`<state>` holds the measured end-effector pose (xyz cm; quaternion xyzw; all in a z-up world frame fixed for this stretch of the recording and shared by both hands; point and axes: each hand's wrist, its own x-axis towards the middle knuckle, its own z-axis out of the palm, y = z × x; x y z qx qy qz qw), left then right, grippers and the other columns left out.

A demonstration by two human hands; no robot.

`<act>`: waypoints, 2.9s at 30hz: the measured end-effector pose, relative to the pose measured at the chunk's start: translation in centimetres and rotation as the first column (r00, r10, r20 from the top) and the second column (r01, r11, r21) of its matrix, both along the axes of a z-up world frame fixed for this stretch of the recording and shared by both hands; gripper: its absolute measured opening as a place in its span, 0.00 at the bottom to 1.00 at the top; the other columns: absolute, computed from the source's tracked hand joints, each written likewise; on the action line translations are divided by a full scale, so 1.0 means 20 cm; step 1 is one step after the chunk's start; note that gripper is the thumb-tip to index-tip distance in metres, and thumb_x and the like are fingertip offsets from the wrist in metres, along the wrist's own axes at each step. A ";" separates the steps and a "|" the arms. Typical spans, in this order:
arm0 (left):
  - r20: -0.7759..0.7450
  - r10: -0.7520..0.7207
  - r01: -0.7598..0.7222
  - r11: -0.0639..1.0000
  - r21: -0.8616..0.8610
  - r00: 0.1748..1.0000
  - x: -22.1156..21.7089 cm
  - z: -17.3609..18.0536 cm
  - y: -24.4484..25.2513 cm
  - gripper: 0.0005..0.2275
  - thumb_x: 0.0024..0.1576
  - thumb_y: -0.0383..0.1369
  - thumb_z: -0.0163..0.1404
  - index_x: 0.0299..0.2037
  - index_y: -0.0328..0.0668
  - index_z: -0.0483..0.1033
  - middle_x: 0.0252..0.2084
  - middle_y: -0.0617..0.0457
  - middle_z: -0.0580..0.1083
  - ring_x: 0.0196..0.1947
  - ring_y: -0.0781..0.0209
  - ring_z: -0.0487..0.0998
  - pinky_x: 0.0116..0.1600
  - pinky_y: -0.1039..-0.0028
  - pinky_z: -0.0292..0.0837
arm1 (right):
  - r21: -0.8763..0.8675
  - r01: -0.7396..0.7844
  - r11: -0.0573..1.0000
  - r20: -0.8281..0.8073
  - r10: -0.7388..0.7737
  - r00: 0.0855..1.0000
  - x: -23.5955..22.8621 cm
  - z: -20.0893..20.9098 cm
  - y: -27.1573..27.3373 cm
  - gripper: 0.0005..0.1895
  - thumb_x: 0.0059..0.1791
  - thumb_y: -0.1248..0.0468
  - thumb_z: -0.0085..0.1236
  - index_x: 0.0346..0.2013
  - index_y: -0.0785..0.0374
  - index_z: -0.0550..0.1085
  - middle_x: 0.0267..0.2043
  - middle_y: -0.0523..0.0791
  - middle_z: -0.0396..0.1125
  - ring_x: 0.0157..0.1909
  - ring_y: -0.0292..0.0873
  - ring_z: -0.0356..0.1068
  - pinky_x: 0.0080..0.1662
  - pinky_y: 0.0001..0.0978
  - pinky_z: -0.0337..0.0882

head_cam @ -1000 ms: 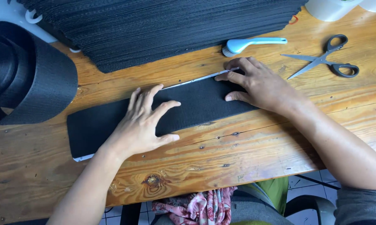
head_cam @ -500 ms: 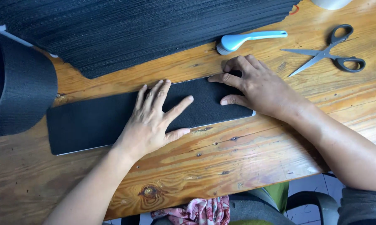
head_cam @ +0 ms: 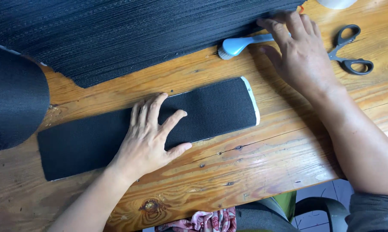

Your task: The person cuts a strip of black carpet material using scissors on a wooden table. They then use a small brush to clean the cut edge and the table surface. Finally, they peel back the white backing paper from the carpet strip and trim the edges of the backing paper with the scissors.

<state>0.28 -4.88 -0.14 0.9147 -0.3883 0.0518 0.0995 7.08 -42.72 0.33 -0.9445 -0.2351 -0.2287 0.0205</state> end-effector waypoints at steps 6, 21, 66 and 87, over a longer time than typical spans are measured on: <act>0.000 -0.005 0.005 0.999 0.033 1.000 0.00 -0.01 -0.01 0.33 0.57 0.60 0.46 0.72 0.63 0.61 0.67 0.31 0.57 0.67 0.37 0.60 0.69 0.43 0.55 | 0.015 0.034 0.999 -0.107 -0.033 0.994 0.03 -0.10 -0.02 0.23 0.53 0.57 0.70 0.56 0.65 0.72 0.52 0.57 0.60 0.48 0.62 0.61 0.51 0.53 0.68; -0.047 0.046 -0.046 0.999 -0.002 0.998 0.02 -0.03 0.02 0.26 0.61 0.55 0.46 0.68 0.61 0.65 0.67 0.35 0.57 0.55 0.35 0.66 0.60 0.45 0.64 | 0.280 0.140 0.950 -0.843 0.174 0.509 -0.07 0.11 -0.05 0.14 0.52 0.50 0.52 0.41 0.50 0.82 0.38 0.34 0.77 0.42 0.33 0.75 0.46 0.30 0.70; 0.098 0.090 -0.066 0.972 -0.226 0.991 0.08 -0.01 -0.05 0.44 0.49 0.65 0.57 0.71 0.47 0.62 0.60 0.40 0.61 0.58 0.41 0.67 0.64 0.50 0.65 | 0.573 -0.104 0.813 -0.285 0.317 0.905 -0.12 -0.04 0.23 0.26 0.48 0.59 0.72 0.47 0.61 0.61 0.54 0.50 0.62 0.55 0.51 0.67 0.55 0.40 0.65; -0.584 0.120 -0.453 0.759 -0.467 0.803 0.08 0.09 -0.23 0.20 0.61 0.43 0.56 0.50 0.35 0.65 0.47 0.30 0.74 0.51 0.27 0.78 0.53 0.41 0.72 | 0.743 0.138 0.655 -0.549 0.477 0.686 -0.14 0.12 0.26 0.26 0.60 0.46 0.36 0.53 0.62 0.75 0.63 0.54 0.65 0.65 0.59 0.66 0.65 0.54 0.62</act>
